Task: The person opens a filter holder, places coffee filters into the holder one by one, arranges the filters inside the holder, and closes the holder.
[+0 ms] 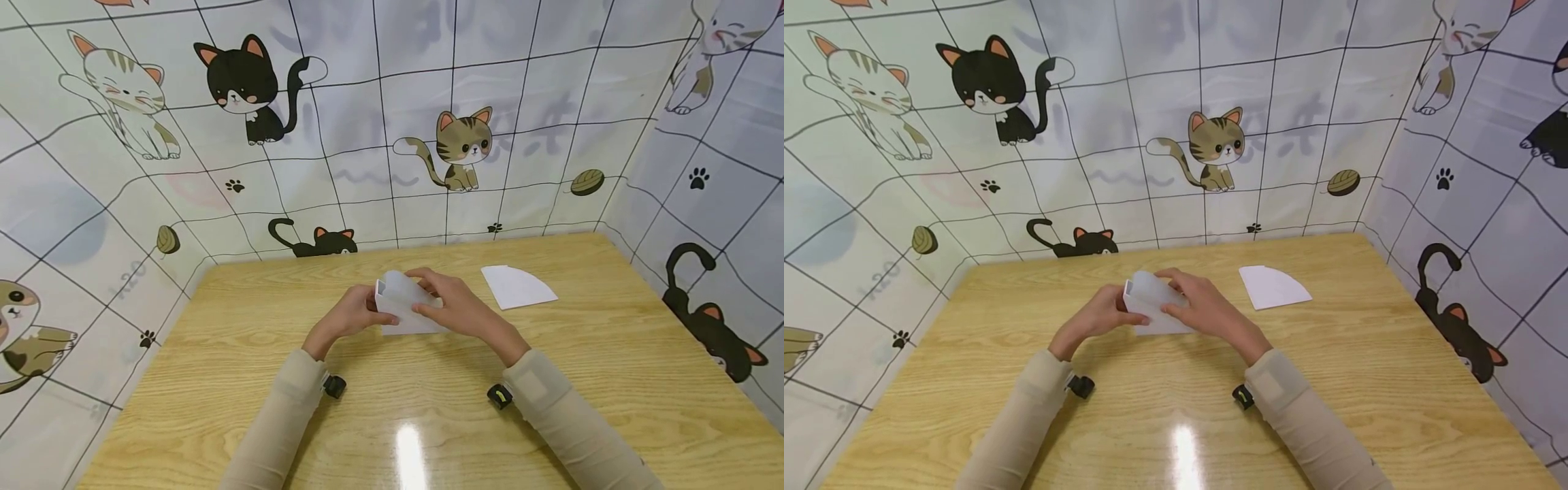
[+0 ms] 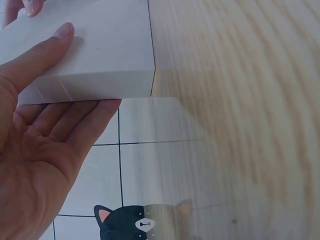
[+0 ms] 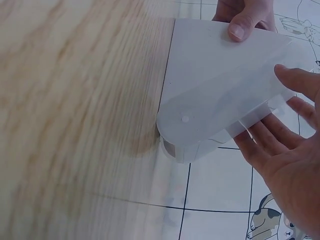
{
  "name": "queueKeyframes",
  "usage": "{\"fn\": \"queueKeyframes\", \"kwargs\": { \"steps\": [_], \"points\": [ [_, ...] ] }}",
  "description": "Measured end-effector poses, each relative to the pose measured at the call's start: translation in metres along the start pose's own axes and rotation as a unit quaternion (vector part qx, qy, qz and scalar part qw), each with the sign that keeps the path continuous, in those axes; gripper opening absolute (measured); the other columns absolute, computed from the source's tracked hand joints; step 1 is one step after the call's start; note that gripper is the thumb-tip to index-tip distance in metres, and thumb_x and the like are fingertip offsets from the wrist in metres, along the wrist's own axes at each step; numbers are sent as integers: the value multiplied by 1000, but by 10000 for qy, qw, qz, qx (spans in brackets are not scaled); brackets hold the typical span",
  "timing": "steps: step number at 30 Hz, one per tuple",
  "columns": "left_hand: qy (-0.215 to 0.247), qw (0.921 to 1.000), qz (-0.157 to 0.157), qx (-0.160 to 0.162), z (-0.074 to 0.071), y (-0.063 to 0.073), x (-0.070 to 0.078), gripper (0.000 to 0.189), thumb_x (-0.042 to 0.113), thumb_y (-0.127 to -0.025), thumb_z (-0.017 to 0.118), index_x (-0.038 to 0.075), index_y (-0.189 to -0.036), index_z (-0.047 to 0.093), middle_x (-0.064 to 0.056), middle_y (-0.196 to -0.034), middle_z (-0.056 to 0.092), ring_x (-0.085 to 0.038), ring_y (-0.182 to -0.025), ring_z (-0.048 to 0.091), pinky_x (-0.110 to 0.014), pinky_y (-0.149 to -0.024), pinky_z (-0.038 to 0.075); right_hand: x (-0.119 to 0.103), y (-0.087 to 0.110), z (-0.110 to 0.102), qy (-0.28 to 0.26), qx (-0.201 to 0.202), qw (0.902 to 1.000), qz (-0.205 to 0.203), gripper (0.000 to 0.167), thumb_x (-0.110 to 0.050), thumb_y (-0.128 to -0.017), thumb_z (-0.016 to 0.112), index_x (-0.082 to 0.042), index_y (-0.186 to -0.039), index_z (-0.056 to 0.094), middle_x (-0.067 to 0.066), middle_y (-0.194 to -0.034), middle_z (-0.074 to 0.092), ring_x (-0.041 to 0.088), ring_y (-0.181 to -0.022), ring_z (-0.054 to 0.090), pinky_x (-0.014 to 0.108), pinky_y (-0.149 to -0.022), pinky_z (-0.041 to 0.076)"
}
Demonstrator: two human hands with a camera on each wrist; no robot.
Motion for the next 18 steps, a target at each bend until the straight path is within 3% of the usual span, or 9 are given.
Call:
{"fn": "queueKeyframes", "kwargs": {
  "steps": [7, 18],
  "points": [
    [27, 10000, -16, -27, 0, 0, 2, 40, 11, -90, 82, 2, -126, 69, -18, -115, 77, -21, -94, 77, -28, -77, 59, -2, 2, -2, 131, -43, 9995, -274, 72, -15, -101, 69, -28, -162, 35, 8, -153, 54, 31, -121, 66, 47, -95, 58],
    [2, 10000, 55, -31, -1, 0, 2, 36, 10, -89, 82, 2, -122, 69, -17, -113, 77, -21, -93, 77, -27, -77, 59, -4, 3, -5, 266, -186, 9984, -466, 67, -19, -104, 63, -30, -163, 33, 9, -156, 50, 30, -125, 59, 52, -98, 53]
  ]
}}
Point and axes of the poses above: each hand's wrist, its own y-axis away from the middle knuckle, its own z-axis out of the palm, x = y × z, the point moved 4 cm from there along -y, towards the middle knuckle
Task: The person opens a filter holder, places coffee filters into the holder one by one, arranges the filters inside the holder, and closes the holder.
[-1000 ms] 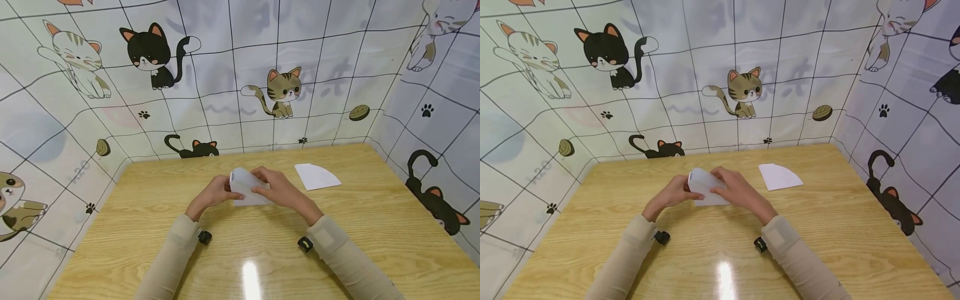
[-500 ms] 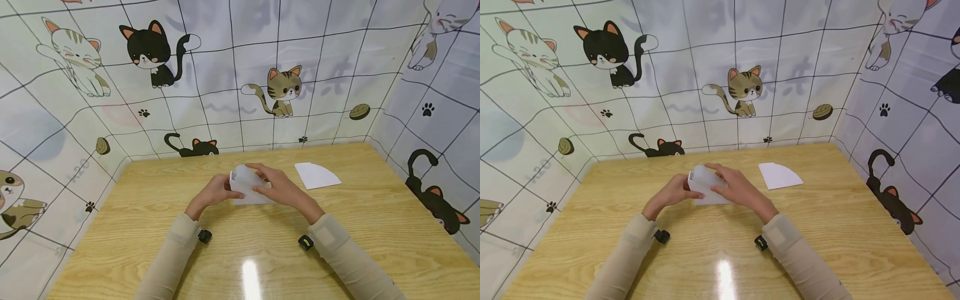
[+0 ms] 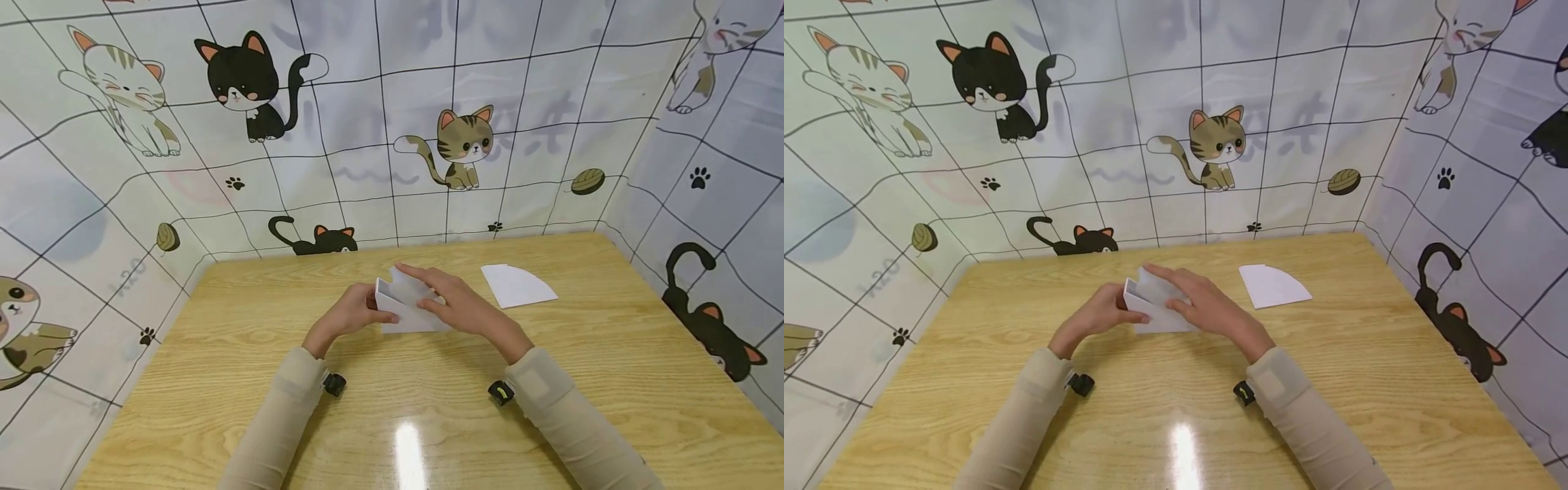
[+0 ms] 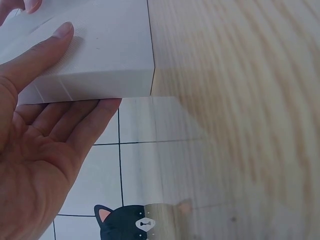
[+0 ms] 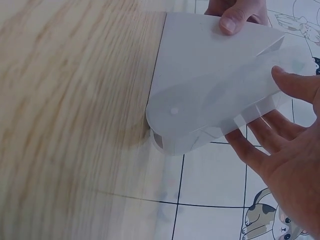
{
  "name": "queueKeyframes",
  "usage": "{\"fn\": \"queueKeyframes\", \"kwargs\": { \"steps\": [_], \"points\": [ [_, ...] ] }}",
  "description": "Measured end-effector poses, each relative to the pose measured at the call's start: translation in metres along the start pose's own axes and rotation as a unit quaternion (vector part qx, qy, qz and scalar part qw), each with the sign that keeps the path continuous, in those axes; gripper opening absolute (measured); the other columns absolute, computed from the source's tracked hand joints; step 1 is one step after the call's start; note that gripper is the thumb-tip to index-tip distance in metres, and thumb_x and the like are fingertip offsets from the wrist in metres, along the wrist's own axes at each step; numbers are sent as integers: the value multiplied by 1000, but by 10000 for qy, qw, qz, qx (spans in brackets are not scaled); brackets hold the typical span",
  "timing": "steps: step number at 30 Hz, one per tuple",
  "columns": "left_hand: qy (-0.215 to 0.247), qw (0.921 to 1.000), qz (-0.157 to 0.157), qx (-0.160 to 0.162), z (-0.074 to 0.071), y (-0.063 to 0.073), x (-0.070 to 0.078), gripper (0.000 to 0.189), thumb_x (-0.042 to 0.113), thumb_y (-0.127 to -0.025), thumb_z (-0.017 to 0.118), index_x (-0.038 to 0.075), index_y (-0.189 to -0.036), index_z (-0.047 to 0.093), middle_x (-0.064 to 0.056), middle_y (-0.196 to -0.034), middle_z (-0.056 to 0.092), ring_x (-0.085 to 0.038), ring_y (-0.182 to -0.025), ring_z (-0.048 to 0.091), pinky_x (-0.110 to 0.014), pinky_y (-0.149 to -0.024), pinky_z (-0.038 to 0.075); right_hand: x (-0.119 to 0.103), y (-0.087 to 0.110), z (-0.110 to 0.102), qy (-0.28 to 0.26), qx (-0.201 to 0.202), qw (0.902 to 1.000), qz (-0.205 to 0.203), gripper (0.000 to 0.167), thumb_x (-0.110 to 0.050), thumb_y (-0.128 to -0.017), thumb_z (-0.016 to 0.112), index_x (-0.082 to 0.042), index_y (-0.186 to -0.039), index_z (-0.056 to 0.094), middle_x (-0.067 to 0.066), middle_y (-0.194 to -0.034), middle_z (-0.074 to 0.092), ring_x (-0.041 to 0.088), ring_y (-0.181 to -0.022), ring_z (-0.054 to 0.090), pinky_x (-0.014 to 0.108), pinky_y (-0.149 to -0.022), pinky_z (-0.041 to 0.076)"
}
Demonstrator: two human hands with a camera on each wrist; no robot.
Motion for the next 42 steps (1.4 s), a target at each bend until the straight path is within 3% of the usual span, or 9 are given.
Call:
{"fn": "queueKeyframes", "kwargs": {
  "steps": [10, 27, 42],
  "points": [
    [62, 10000, -1, -35, 0, 0, -1, 36, 10, -89, 82, 2, -122, 69, -17, -114, 77, -20, -95, 77, -28, -78, 60, 2, -1, -1, -104, 124, 9999, 37, 73, -9, -100, 69, -32, -161, 37, 3, -161, 46, 30, -123, 61, 47, -94, 58],
    [47, 10000, 1, -22, 0, 1, 0, 35, 11, -90, 82, 1, -122, 69, -17, -114, 77, -19, -94, 77, -29, -78, 60, -6, -2, -12, -68, 705, 9972, -250, 59, -8, -95, 75, -13, -149, 52, 9, -142, 62, 29, -116, 69, 43, -94, 60],
    [40, 10000, -55, 3, 1, 0, -3, 34, 11, -90, 81, 1, -121, 70, -18, -114, 77, -22, -95, 77, -30, -78, 60, -6, -1, -21, -278, 678, 9973, 65, 59, -9, -93, 77, -14, -146, 51, 12, -128, 67, 31, -113, 70, 47, -93, 60]
  ]
}}
Point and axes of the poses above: each hand's wrist, its own y-axis away from the middle knuckle, its own z-axis out of the palm, x = y × z, the point moved 4 cm from there along -y, towards the middle knuckle
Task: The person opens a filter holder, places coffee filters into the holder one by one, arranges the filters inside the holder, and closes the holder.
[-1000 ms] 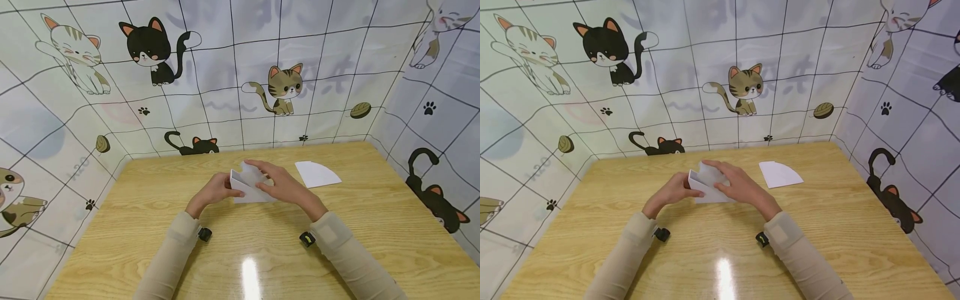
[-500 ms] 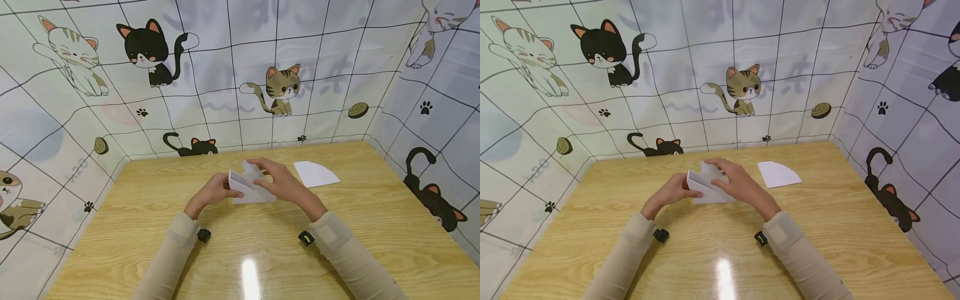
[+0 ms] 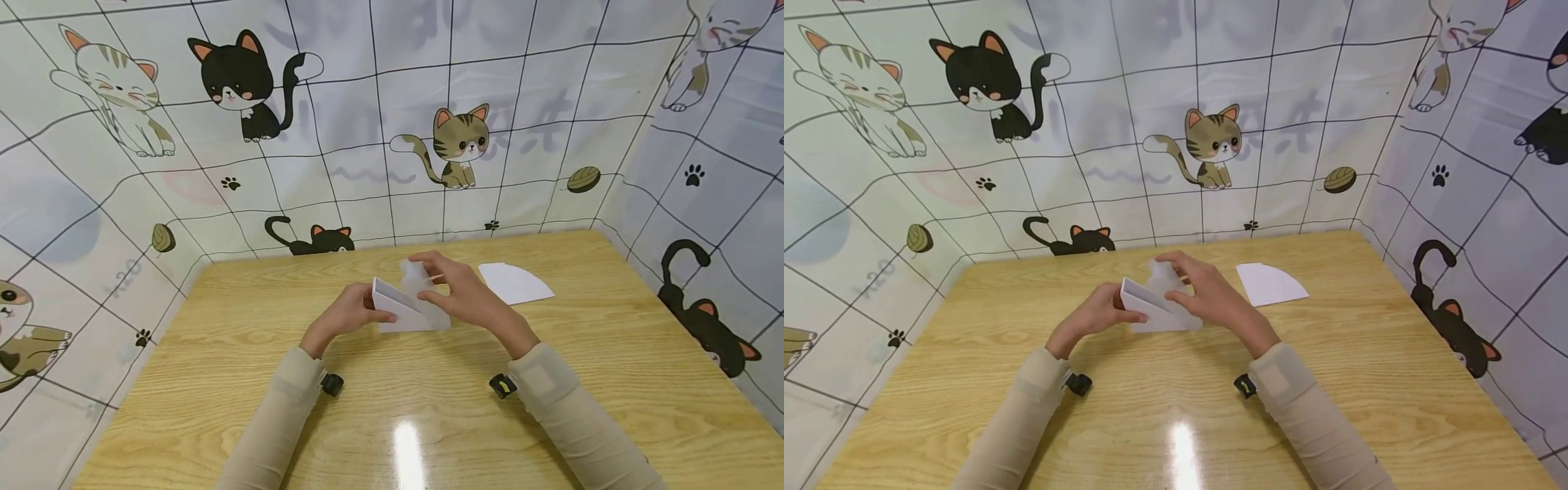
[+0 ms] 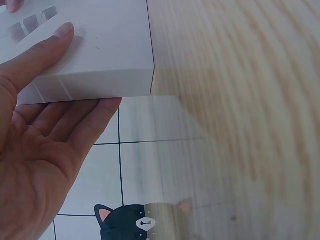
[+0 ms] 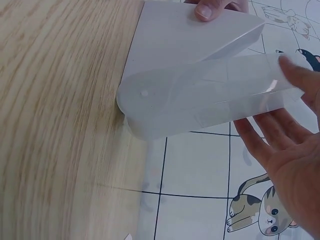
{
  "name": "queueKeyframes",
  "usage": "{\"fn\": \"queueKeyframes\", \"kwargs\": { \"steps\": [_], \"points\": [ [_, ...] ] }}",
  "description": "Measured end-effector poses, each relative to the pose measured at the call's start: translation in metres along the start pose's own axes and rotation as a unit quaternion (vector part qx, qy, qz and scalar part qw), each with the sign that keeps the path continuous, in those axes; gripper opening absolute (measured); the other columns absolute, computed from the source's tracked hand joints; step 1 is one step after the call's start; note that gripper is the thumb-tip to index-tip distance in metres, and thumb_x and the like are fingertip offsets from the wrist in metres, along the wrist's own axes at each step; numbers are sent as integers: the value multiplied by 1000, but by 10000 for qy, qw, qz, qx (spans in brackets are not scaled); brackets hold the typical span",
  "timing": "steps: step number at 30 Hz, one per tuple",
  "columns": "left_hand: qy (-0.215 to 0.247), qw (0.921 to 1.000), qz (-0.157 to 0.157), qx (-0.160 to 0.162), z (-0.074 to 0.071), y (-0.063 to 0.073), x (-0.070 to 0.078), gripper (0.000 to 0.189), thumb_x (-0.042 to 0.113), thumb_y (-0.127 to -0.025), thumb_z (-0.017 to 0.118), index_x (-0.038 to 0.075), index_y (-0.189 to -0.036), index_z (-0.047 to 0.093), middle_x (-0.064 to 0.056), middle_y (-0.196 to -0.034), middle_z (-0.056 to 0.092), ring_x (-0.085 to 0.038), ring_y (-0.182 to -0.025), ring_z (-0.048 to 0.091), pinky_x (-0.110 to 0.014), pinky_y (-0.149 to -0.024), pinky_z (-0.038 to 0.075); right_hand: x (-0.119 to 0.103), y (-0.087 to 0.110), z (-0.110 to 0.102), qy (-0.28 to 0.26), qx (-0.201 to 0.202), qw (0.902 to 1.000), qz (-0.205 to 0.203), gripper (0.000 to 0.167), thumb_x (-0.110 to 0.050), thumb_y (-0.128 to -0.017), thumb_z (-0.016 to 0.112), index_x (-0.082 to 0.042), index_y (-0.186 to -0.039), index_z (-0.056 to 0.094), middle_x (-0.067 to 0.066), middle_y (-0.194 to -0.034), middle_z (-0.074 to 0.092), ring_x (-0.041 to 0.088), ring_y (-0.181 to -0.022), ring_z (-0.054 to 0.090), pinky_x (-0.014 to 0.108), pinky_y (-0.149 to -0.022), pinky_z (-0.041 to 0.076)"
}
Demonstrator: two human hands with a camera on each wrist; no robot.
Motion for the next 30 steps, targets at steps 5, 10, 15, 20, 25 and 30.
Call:
{"fn": "queueKeyframes", "kwargs": {
  "steps": [5, 10, 15, 20, 25, 30],
  "points": [
    [4, 10000, -22, 10, 0, 0, 0, 35, 11, -89, 82, 2, -121, 70, -18, -114, 77, -22, -94, 78, -29, -77, 60, 0, 1, -2, 10, 21, 10000, 89, 57, -14, -95, 76, -15, -146, 51, 12, -125, 69, 29, -113, 70, 47, -93, 59],
    [-11, 10000, -49, 28, 0, 0, 0, 36, 12, -90, 82, 1, -122, 70, -19, -114, 77, -23, -94, 78, -29, -76, 59, 1, 1, -4, 59, 20, 9999, 126, 56, -17, -96, 76, -16, -145, 49, 10, -122, 70, 26, -112, 70, 46, -94, 60],
    [-57, 9999, -108, 37, 0, 0, 0, 36, 13, -90, 82, 2, -122, 70, -17, -114, 77, -22, -94, 77, -28, -76, 58, 2, 1, -6, -53, -18, 9998, 193, 57, -17, -96, 76, -17, -144, 47, 11, -122, 68, 27, -112, 70, 51, -94, 59],
    [-106, 9998, -147, 50, 0, 0, 2, 35, 13, -90, 82, 3, -120, 71, -16, -113, 78, -19, -92, 77, -27, -75, 58, 2, 2, -10, -101, -28, 9994, 345, 57, -15, -95, 76, -16, -143, 45, 13, -123, 68, 29, -111, 70, 54, -93, 58],
    [-140, 9998, -151, 68, 0, 0, 1, 34, 12, -89, 83, 3, -120, 71, -16, -112, 78, -19, -92, 77, -27, -75, 58, 1, 2, -13, -118, -31, 9993, 363, 57, -13, -95, 76, -13, -143, 44, 15, -122, 68, 31, -110, 71, 55, -93, 58],
    [-167, 9997, -178, 82, 0, 0, 0, 35, 12, -88, 83, 4, -120, 71, -15, -112, 78, -19, -92, 77, -27, -76, 59, 1, 3, -15, -86, -52, 9992, 383, 59, -13, -96, 76, -13, -144, 43, 16, -124, 68, 31, -110, 71, 55, -91, 58]
  ]
}}
Point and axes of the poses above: each hand's wrist, its own y-axis away from the middle knuckle, its own z-axis out of the palm, x = y × z, the point moved 4 cm from there along -y, towards the middle knuckle
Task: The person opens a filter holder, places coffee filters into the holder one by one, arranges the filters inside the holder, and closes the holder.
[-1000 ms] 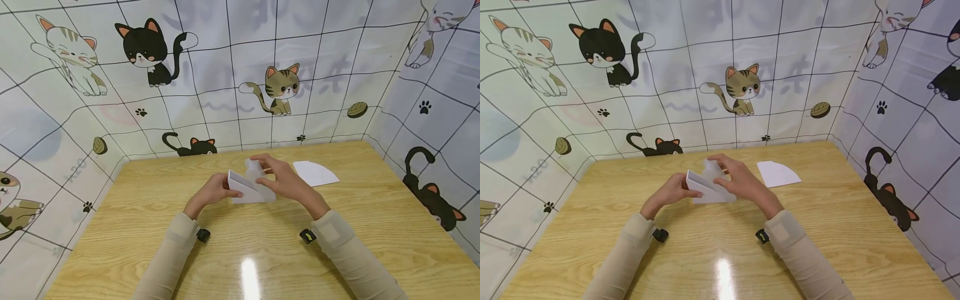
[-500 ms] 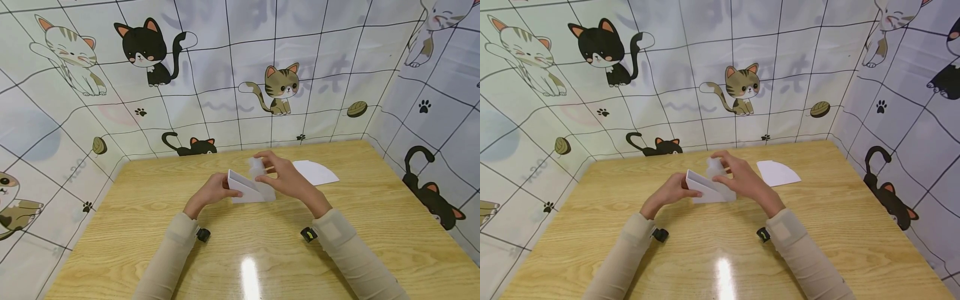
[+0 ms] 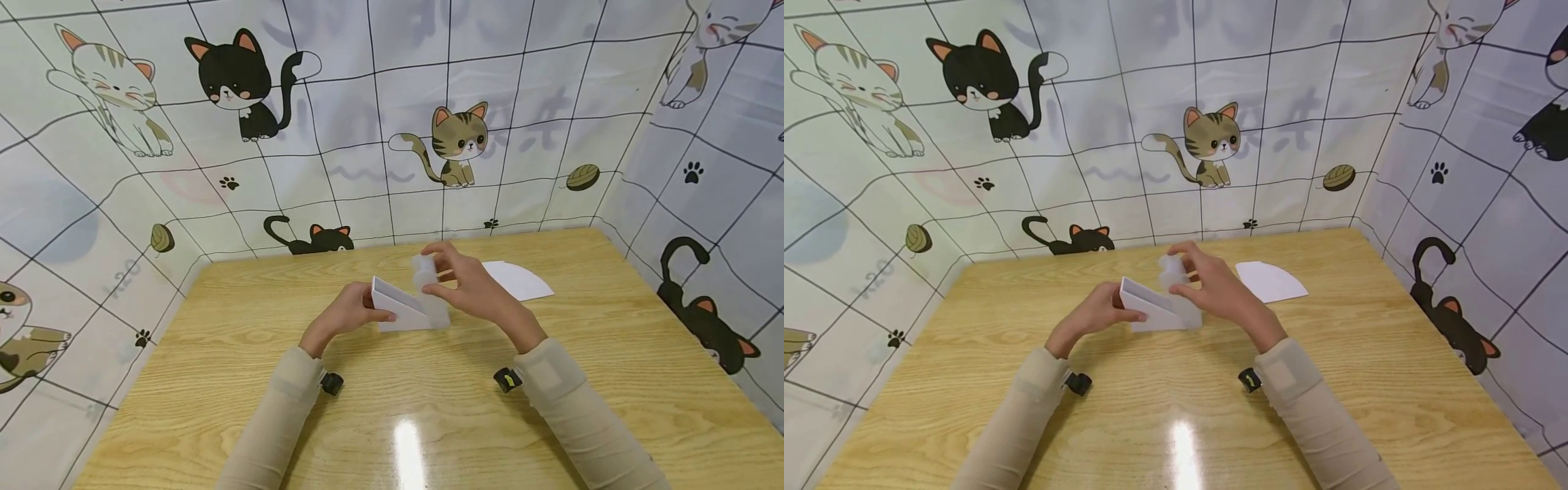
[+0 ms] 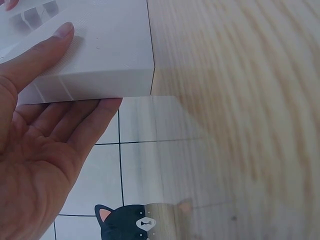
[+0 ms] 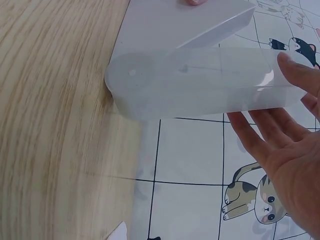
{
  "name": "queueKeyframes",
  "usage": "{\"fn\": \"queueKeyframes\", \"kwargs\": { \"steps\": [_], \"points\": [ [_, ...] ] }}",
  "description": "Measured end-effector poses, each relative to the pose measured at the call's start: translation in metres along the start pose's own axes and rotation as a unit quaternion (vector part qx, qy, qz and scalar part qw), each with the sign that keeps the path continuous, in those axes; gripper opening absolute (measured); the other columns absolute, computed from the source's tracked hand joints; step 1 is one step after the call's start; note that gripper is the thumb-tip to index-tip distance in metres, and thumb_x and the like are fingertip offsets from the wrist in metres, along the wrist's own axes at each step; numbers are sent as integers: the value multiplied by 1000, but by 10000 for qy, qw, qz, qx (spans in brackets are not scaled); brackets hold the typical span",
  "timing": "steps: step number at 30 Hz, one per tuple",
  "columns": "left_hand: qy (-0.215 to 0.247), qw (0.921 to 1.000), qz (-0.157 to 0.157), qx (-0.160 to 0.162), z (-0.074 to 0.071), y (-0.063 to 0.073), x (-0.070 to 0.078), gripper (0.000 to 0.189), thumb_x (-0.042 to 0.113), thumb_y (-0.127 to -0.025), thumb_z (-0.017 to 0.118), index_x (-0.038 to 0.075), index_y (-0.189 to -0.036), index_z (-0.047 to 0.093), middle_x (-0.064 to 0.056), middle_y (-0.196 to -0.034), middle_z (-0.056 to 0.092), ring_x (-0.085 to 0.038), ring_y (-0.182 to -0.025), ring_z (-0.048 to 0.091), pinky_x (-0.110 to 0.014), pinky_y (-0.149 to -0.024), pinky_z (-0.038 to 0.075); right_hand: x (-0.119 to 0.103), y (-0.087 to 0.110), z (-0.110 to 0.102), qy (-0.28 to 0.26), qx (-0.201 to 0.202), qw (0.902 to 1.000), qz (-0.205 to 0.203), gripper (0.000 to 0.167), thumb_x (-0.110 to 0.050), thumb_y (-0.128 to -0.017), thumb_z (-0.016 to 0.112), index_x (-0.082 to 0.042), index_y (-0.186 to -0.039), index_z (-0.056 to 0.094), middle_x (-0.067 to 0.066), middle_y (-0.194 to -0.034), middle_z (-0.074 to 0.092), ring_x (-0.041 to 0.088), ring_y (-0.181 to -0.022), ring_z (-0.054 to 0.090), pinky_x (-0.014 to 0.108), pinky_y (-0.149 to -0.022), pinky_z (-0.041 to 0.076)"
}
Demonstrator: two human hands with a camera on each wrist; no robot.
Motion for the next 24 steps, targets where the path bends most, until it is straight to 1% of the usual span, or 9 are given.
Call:
{"fn": "queueKeyframes", "kwargs": {
  "steps": [9, 15, 21, 24],
  "points": [
    [-13, 10000, 51, 36, 1, 0, 0, 36, 12, -88, 84, 3, -121, 71, -16, -114, 77, -19, -92, 77, -28, -76, 59, 4, 3, -7, 112, -44, 9999, 98, 69, -12, -94, 77, -12, -152, 39, 12, -119, 67, 30, -109, 70, 55, -94, 58],
    [-20, 10000, 66, 49, 1, 0, 0, 36, 14, -89, 83, 4, -121, 71, -16, -114, 77, -20, -93, 77, -28, -77, 59, 2, 3, -11, 120, -112, 9997, 164, 68, -10, -93, 78, -10, -151, 41, 13, -120, 67, 30, -111, 70, 54, -95, 58],
    [-20, 10000, 46, 59, 1, 0, -1, 36, 15, -89, 84, 4, -121, 71, -16, -114, 77, -20, -93, 77, -29, -77, 59, 1, 4, -12, 92, -211, 9995, 210, 65, -10, -94, 77, -7, -149, 43, 15, -125, 65, 33, -113, 69, 56, -96, 57],
    [-48, 10000, 59, 60, 0, 0, -2, 36, 15, -89, 83, 3, -121, 71, -16, -114, 78, -20, -93, 78, -29, -77, 59, 2, 3, -13, 157, -197, 9994, 233, 65, -9, -94, 77, -7, -149, 43, 15, -125, 65, 32, -112, 69, 54, -95, 58]
  ]
}}
Point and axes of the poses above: each hand's wrist, its own y-axis away from the middle knuckle, its own z-axis out of the palm, x = y × z, the point moved 4 cm from there along -y, towards the middle knuckle
